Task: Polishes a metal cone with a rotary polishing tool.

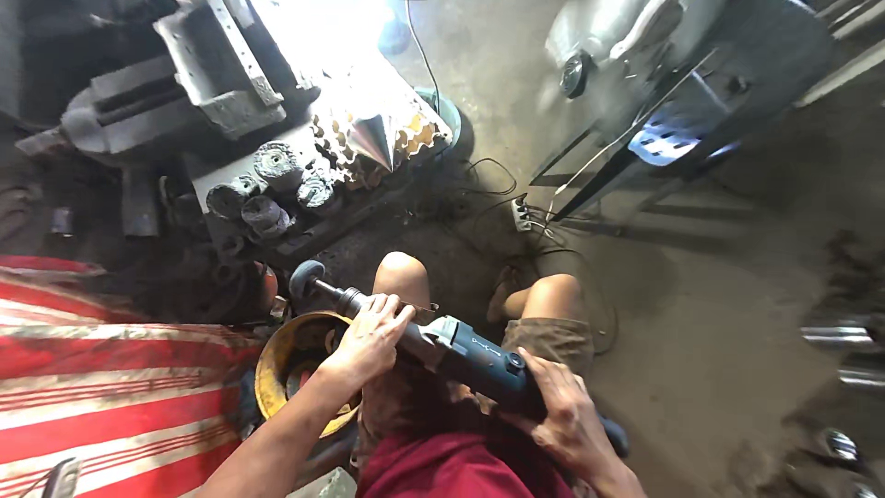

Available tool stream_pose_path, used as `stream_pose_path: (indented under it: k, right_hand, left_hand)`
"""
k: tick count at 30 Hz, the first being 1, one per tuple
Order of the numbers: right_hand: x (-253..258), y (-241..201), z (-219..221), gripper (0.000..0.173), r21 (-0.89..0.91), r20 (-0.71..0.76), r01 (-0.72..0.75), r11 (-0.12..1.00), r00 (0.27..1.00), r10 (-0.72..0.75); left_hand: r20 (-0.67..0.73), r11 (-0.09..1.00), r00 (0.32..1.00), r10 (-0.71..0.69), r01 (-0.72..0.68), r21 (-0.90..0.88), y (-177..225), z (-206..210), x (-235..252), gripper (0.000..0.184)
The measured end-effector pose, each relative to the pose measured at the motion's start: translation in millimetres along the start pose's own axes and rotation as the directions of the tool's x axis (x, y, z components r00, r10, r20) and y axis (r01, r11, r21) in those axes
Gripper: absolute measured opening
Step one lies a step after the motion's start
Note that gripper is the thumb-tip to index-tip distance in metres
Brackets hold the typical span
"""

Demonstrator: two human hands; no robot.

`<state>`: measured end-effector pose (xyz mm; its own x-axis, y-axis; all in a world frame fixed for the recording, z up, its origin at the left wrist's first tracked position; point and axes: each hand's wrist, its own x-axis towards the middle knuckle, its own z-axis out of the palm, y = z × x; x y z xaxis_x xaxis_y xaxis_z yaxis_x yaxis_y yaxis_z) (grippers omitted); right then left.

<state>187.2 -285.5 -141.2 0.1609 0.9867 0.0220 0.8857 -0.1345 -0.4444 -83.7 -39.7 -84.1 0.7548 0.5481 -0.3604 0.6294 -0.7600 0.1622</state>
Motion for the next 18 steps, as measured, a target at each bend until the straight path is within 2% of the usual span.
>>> stream_pose_path:
  k: [3, 8, 13, 18]
  right_hand:
    - [3.4, 0.1, 0.1, 0.102, -0.04, -0.006, 0.013, 0.999, 1.0, -0.013]
    - [3.7, -0.2, -2.6, 0.095, -0.008, -0.039, 0.03, 1.0, 0.999, -0.03]
    - [-10.1, 7.9, -10.9, 0.096, 0.038, -0.03, 0.081, 0.996, 0.996, -0.08]
    - [-10.1, 6.3, -7.3, 0.095, -0.001, 0.05, 0.094, 0.996, 0.994, -0.094]
  left_hand:
    - [-0.072, 0.997, 0.994, 0.08, -0.082, -0.018, -8.8, 7.0, 2.9, 0.055]
    - [-0.085, 0.979, 0.976, 0.202, -0.204, -0.006, -14.6, 2.0, 3.5, 0.048]
    - [-0.131, 0.976, 0.968, 0.216, -0.217, 0.003, 0.8, -6.4, -21.5, 0.043]
    - [-0.014, 0.987, 0.989, 0.149, -0.149, -0.052, 4.3, 15.1, -33.1, 0.047]
